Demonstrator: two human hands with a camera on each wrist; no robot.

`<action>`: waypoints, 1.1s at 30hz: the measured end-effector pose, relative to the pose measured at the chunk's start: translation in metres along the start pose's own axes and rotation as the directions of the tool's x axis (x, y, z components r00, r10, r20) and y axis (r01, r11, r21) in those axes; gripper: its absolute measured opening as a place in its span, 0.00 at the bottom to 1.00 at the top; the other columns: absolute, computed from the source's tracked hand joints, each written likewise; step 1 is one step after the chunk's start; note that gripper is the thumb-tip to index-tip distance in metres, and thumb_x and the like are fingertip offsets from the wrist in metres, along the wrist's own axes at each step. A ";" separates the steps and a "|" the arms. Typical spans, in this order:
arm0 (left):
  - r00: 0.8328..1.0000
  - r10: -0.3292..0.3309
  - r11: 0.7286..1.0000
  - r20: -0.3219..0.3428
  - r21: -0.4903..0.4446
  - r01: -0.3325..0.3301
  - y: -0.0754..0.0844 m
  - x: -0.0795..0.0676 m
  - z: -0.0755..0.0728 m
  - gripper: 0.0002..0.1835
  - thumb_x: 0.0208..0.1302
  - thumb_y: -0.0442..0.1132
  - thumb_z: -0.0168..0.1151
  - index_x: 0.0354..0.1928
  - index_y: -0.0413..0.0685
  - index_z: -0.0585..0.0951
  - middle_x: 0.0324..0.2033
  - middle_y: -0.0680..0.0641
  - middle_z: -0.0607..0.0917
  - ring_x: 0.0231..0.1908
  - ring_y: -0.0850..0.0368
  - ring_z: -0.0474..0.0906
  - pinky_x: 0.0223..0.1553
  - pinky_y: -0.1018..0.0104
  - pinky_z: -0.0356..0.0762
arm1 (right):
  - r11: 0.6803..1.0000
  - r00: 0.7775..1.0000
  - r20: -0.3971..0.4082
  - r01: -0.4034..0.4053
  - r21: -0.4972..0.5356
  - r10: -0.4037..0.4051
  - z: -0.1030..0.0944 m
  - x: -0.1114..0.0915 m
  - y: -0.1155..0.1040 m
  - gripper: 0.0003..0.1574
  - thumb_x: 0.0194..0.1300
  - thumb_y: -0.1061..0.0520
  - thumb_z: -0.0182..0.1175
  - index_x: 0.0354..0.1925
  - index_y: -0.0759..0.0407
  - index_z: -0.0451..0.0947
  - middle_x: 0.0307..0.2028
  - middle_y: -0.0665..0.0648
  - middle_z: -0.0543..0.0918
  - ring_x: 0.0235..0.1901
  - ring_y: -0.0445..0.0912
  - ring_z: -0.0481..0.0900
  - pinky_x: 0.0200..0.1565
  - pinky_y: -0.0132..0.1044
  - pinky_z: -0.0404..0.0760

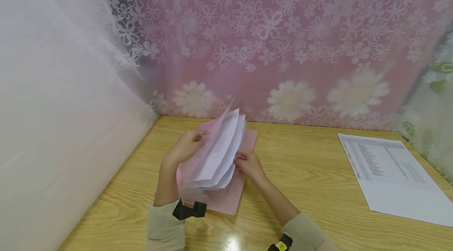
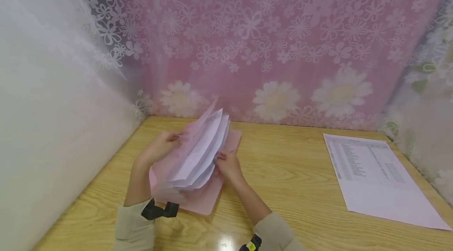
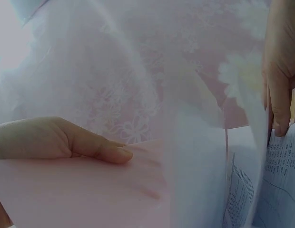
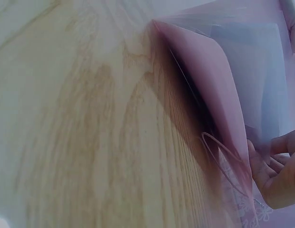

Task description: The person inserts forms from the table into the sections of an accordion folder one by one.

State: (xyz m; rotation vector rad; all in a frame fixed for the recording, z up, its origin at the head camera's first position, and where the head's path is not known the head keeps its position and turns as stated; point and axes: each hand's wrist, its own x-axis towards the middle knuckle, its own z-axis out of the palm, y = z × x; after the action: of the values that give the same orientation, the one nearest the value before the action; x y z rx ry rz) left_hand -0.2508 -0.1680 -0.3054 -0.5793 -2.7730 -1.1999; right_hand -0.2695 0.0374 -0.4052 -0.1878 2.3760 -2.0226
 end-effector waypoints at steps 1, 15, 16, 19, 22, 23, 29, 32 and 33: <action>1.000 -0.001 1.000 -0.003 -0.003 0.001 0.000 0.000 0.000 0.19 0.64 0.29 0.50 0.56 0.30 0.72 0.51 0.32 0.75 0.52 0.42 0.70 0.51 0.51 0.68 | 1.000 1.000 0.001 -0.005 0.007 0.005 -0.001 0.000 0.000 0.21 0.57 0.70 0.54 0.50 0.76 0.73 0.40 0.68 0.81 0.29 0.47 0.80 0.28 0.37 0.79; 1.000 -0.014 1.000 -0.012 -0.015 0.014 0.003 -0.002 0.000 0.19 0.63 0.29 0.49 0.56 0.30 0.73 0.50 0.35 0.76 0.46 0.47 0.73 0.46 0.54 0.71 | 0.989 1.000 0.027 -0.014 0.148 0.010 -0.059 -0.011 -0.004 0.20 0.65 0.69 0.49 0.55 0.75 0.68 0.48 0.70 0.76 0.36 0.55 0.81 0.36 0.42 0.79; 1.000 -0.015 1.000 -0.012 -0.015 0.015 0.003 -0.002 0.000 0.19 0.63 0.29 0.49 0.56 0.30 0.72 0.50 0.35 0.76 0.49 0.46 0.72 0.48 0.53 0.70 | 0.991 1.000 0.029 -0.013 0.134 0.009 -0.067 -0.013 -0.004 0.20 0.65 0.68 0.50 0.55 0.74 0.68 0.48 0.69 0.76 0.37 0.54 0.81 0.36 0.41 0.79; 1.000 -0.013 1.000 -0.010 -0.016 0.013 0.004 -0.003 0.000 0.19 0.64 0.29 0.49 0.57 0.30 0.72 0.52 0.33 0.75 0.53 0.42 0.70 0.51 0.50 0.68 | 0.995 1.000 0.030 -0.006 0.095 0.003 -0.089 -0.017 -0.005 0.20 0.67 0.66 0.49 0.56 0.73 0.68 0.49 0.69 0.76 0.38 0.53 0.81 0.37 0.39 0.79; 1.000 -0.013 1.000 -0.008 -0.013 0.013 0.004 -0.003 0.000 0.19 0.64 0.29 0.49 0.57 0.29 0.72 0.52 0.33 0.74 0.53 0.42 0.70 0.51 0.50 0.68 | 0.998 1.000 0.023 -0.004 0.056 0.002 -0.111 -0.023 -0.005 0.21 0.68 0.64 0.49 0.57 0.73 0.66 0.50 0.70 0.75 0.39 0.51 0.80 0.38 0.38 0.79; 1.000 -0.011 1.000 -0.007 -0.011 0.011 0.004 -0.003 0.000 0.19 0.64 0.29 0.49 0.56 0.29 0.72 0.52 0.33 0.74 0.53 0.42 0.70 0.51 0.50 0.68 | 0.999 1.000 0.019 0.003 0.042 -0.004 -0.119 -0.025 -0.004 0.22 0.68 0.64 0.49 0.57 0.73 0.66 0.50 0.70 0.75 0.39 0.51 0.80 0.38 0.38 0.79; 1.000 -0.002 1.000 -0.003 -0.013 0.002 0.003 -0.002 0.001 0.19 0.64 0.29 0.48 0.56 0.28 0.72 0.52 0.33 0.75 0.53 0.42 0.70 0.51 0.50 0.68 | 0.999 0.999 -0.015 0.040 -0.023 -0.041 -0.172 -0.036 -0.002 0.25 0.68 0.59 0.50 0.58 0.75 0.64 0.45 0.58 0.80 0.38 0.45 0.81 0.39 0.36 0.78; 1.000 -0.003 1.000 -0.003 -0.017 0.003 0.002 -0.001 0.002 0.19 0.64 0.29 0.48 0.55 0.28 0.72 0.52 0.34 0.75 0.53 0.42 0.70 0.51 0.50 0.68 | 0.997 0.997 -0.027 0.070 -0.018 -0.070 -0.201 -0.042 0.001 0.22 0.68 0.58 0.51 0.56 0.70 0.67 0.41 0.48 0.82 0.37 0.41 0.81 0.38 0.35 0.78; 1.000 -0.003 1.000 -0.003 -0.015 0.003 0.002 -0.001 0.002 0.19 0.63 0.29 0.48 0.55 0.28 0.72 0.52 0.34 0.75 0.53 0.42 0.70 0.51 0.50 0.68 | 0.997 0.997 -0.032 0.076 -0.010 -0.076 -0.211 -0.044 0.002 0.20 0.68 0.58 0.51 0.55 0.66 0.69 0.40 0.46 0.82 0.37 0.41 0.81 0.38 0.35 0.78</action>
State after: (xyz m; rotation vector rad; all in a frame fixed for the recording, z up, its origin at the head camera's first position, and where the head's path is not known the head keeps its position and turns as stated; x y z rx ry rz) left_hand -0.2487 -0.1656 -0.3053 -0.5738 -2.7656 -1.2228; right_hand -0.2452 0.2498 -0.3758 -0.2518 2.4333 -2.0633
